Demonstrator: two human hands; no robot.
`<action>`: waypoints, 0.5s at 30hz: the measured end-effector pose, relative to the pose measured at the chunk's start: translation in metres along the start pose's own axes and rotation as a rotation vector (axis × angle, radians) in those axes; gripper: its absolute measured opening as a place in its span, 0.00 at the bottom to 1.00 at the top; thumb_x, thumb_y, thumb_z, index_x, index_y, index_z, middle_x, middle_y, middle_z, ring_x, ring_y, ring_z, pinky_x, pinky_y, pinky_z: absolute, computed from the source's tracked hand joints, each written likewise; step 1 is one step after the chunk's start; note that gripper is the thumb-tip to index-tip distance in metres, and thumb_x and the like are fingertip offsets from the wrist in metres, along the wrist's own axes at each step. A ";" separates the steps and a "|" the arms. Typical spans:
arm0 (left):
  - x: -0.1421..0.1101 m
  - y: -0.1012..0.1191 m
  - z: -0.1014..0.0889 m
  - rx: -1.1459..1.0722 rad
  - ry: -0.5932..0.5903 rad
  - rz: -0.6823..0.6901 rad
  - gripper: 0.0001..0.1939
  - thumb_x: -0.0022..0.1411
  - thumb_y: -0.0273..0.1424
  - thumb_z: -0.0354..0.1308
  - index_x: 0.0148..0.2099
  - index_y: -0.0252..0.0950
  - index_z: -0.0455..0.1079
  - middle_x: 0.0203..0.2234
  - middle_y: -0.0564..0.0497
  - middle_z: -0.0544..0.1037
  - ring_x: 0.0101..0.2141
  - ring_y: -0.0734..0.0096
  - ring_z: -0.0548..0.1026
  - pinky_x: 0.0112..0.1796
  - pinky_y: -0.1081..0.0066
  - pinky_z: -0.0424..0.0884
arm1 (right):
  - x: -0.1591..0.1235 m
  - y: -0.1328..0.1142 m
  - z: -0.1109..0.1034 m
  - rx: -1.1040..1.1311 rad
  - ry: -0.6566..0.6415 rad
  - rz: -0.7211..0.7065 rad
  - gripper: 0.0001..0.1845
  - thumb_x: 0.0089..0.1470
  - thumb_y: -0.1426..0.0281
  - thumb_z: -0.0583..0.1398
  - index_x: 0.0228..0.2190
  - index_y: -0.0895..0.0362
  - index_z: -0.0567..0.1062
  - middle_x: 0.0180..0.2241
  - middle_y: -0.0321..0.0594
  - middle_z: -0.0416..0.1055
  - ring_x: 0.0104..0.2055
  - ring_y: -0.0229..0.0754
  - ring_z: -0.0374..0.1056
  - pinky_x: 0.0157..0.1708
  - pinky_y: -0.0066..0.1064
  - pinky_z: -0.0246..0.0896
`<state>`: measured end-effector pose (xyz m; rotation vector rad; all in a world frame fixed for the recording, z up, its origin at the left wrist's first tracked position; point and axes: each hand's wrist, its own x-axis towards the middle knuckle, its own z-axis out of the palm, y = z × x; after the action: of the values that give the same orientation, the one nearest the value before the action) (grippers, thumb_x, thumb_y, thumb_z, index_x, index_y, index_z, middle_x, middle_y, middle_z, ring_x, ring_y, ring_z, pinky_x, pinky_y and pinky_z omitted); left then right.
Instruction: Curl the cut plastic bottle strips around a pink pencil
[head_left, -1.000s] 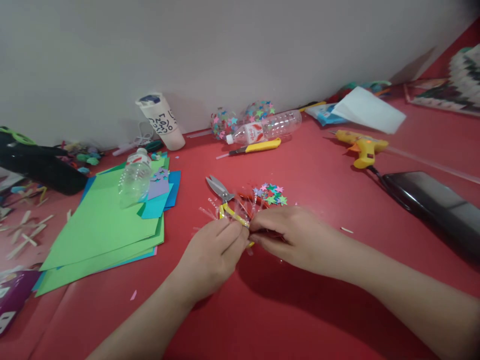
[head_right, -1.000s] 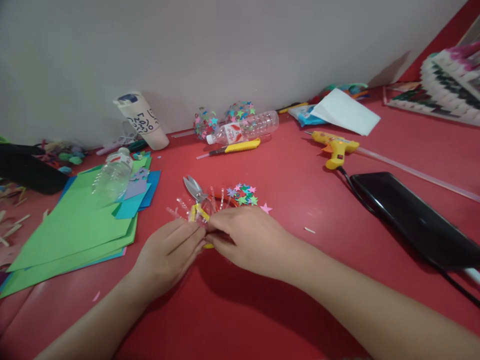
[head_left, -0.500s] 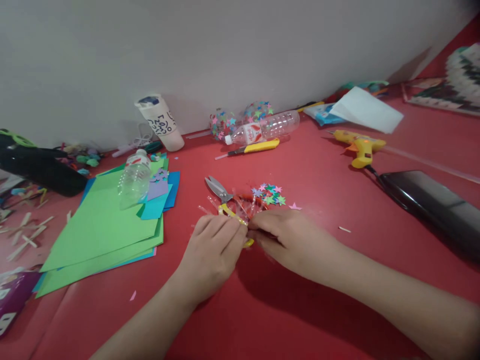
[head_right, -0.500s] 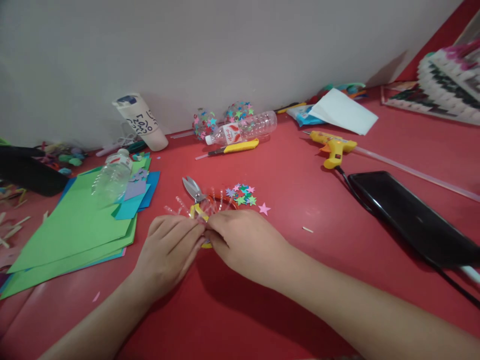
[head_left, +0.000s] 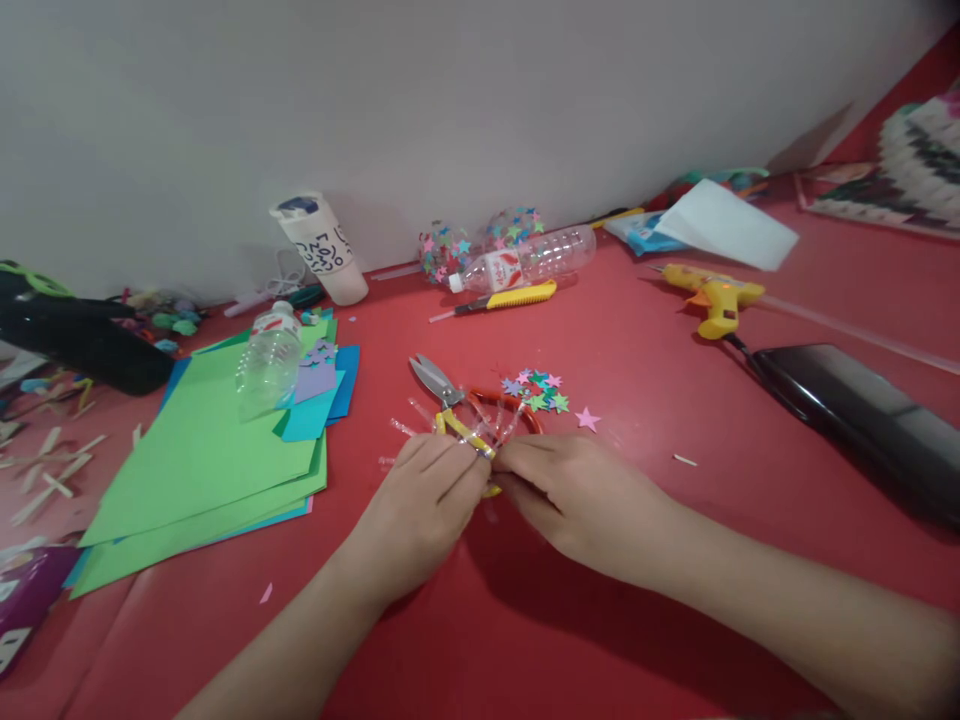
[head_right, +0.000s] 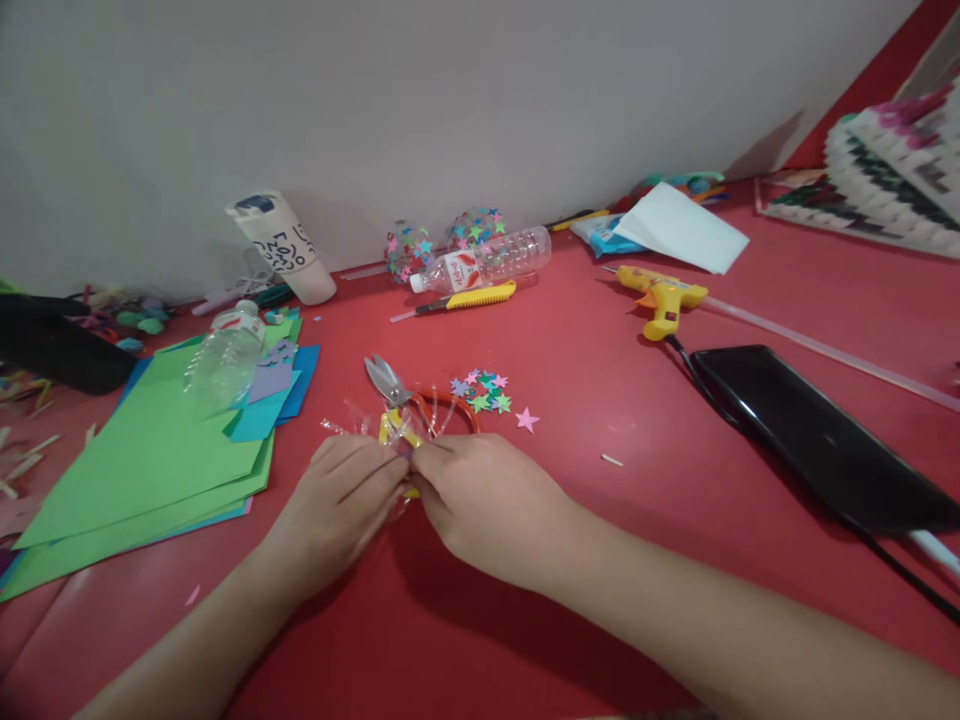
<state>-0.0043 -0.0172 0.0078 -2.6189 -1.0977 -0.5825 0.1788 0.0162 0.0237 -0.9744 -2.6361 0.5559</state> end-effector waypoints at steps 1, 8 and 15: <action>0.000 0.000 0.000 -0.007 -0.007 -0.014 0.08 0.64 0.25 0.46 0.38 0.31 0.67 0.30 0.46 0.73 0.31 0.66 0.66 0.33 0.66 0.62 | 0.000 0.000 0.000 -0.001 0.001 0.000 0.10 0.55 0.76 0.50 0.27 0.60 0.70 0.27 0.41 0.73 0.27 0.40 0.67 0.25 0.30 0.49; 0.001 0.000 0.000 0.049 0.004 -0.015 0.08 0.64 0.24 0.47 0.38 0.31 0.67 0.31 0.46 0.73 0.32 0.65 0.65 0.34 0.65 0.61 | 0.003 0.001 0.000 -0.017 0.034 0.043 0.08 0.53 0.75 0.53 0.28 0.59 0.72 0.28 0.42 0.74 0.27 0.41 0.67 0.24 0.30 0.46; 0.003 0.002 -0.004 0.038 -0.018 -0.015 0.07 0.63 0.24 0.48 0.38 0.31 0.67 0.30 0.47 0.72 0.32 0.65 0.65 0.33 0.65 0.60 | 0.008 0.007 -0.001 0.256 -0.021 0.111 0.08 0.53 0.74 0.55 0.31 0.57 0.75 0.29 0.39 0.75 0.31 0.38 0.68 0.30 0.27 0.55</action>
<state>-0.0019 -0.0187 0.0121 -2.5902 -1.1233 -0.5372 0.1775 0.0263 0.0221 -1.0412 -2.4594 0.9083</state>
